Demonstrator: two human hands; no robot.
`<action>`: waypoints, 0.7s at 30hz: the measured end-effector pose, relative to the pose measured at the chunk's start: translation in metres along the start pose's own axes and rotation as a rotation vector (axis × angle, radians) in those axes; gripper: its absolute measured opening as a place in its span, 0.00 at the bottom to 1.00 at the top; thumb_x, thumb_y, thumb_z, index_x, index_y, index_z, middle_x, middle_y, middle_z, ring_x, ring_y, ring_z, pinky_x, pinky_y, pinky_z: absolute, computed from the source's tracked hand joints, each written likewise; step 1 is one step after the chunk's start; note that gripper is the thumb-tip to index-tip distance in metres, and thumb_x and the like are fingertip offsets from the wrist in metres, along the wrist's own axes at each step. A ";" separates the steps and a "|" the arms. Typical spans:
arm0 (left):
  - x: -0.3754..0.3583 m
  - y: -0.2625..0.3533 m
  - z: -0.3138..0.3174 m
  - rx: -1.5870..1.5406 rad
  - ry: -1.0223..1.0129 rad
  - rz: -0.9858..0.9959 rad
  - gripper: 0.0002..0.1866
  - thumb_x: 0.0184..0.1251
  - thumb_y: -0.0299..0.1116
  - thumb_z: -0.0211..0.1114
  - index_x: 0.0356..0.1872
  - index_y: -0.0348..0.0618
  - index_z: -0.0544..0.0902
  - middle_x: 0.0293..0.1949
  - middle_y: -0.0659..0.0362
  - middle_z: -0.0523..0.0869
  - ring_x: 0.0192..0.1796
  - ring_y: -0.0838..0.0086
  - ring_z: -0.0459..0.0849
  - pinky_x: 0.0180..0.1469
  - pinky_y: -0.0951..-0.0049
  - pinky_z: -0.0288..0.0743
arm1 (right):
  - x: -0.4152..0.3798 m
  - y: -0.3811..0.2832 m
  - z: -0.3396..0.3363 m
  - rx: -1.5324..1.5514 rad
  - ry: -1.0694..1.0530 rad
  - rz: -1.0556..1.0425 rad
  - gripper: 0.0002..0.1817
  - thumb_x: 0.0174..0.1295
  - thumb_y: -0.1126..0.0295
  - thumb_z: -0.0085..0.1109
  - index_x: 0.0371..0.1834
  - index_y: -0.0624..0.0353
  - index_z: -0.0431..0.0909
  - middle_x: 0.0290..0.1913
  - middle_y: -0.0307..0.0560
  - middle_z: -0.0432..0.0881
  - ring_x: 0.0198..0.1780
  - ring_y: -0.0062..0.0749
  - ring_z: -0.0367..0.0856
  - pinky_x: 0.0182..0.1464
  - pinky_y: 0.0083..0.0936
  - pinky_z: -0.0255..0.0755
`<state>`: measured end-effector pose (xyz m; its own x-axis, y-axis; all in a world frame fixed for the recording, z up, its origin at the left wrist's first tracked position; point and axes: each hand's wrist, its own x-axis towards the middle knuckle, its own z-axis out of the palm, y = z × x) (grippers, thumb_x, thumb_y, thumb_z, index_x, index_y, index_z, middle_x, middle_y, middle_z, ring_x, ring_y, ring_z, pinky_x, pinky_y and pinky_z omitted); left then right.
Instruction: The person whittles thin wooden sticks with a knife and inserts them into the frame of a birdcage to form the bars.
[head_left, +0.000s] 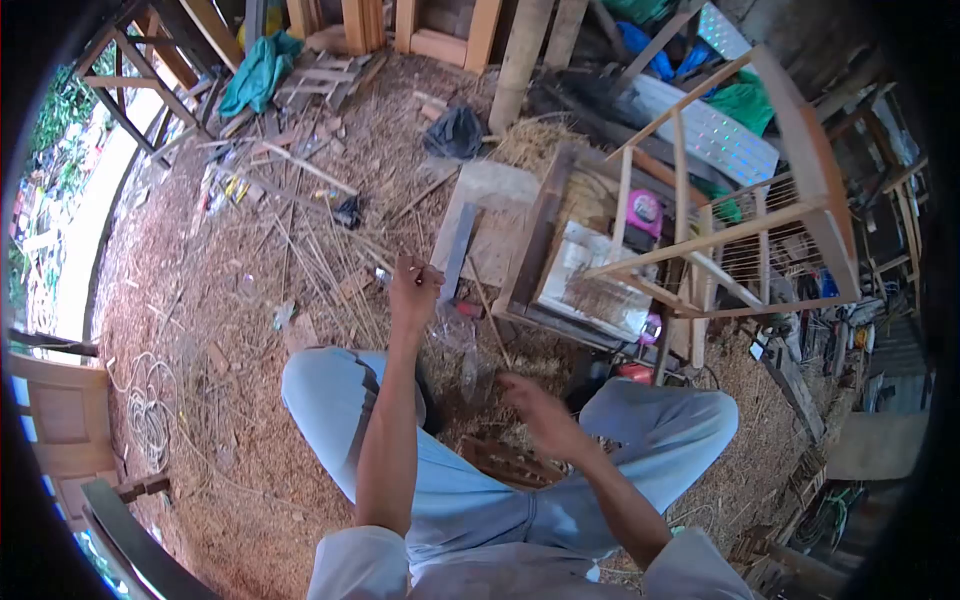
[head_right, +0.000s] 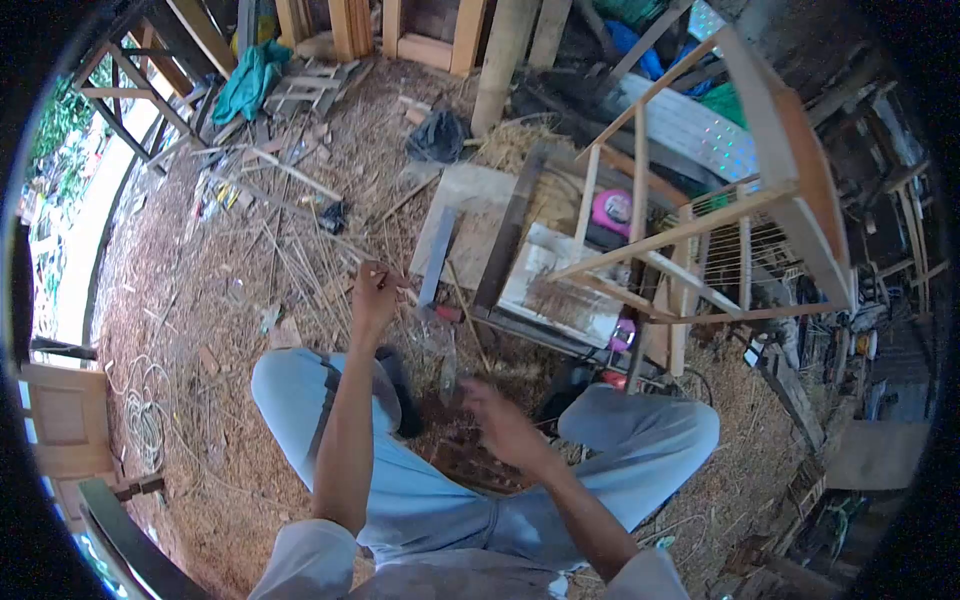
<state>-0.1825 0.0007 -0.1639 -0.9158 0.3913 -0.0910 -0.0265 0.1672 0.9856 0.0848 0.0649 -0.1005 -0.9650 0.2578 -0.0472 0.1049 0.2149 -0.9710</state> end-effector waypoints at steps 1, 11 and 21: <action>0.003 -0.033 -0.001 0.007 0.005 -0.021 0.06 0.64 0.19 0.52 0.40 0.37 0.69 0.27 0.51 0.84 0.23 0.70 0.81 0.25 0.69 0.74 | 0.010 0.029 0.026 -0.105 -0.043 0.210 0.11 0.63 0.76 0.46 0.48 0.65 0.68 0.43 0.58 0.78 0.49 0.53 0.78 0.47 0.40 0.72; -0.009 -0.240 -0.047 0.539 0.345 -0.376 0.08 0.55 0.30 0.65 0.35 0.42 0.78 0.29 0.52 0.83 0.35 0.56 0.83 0.38 0.62 0.76 | 0.082 0.260 0.081 -0.398 -0.162 0.538 0.15 0.69 0.62 0.48 0.42 0.64 0.77 0.30 0.55 0.81 0.30 0.44 0.80 0.37 0.42 0.72; 0.047 -0.265 -0.036 0.945 0.227 -0.230 0.05 0.58 0.31 0.63 0.33 0.44 0.78 0.39 0.50 0.80 0.41 0.51 0.79 0.44 0.54 0.74 | 0.194 0.292 0.127 -0.164 0.182 0.581 0.10 0.67 0.65 0.48 0.45 0.58 0.75 0.32 0.55 0.80 0.36 0.50 0.80 0.40 0.42 0.71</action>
<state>-0.2332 -0.0581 -0.4240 -0.9860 0.0933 -0.1384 0.0268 0.9069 0.4205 -0.1020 0.0579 -0.4226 -0.6850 0.5288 -0.5012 0.6489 0.1299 -0.7497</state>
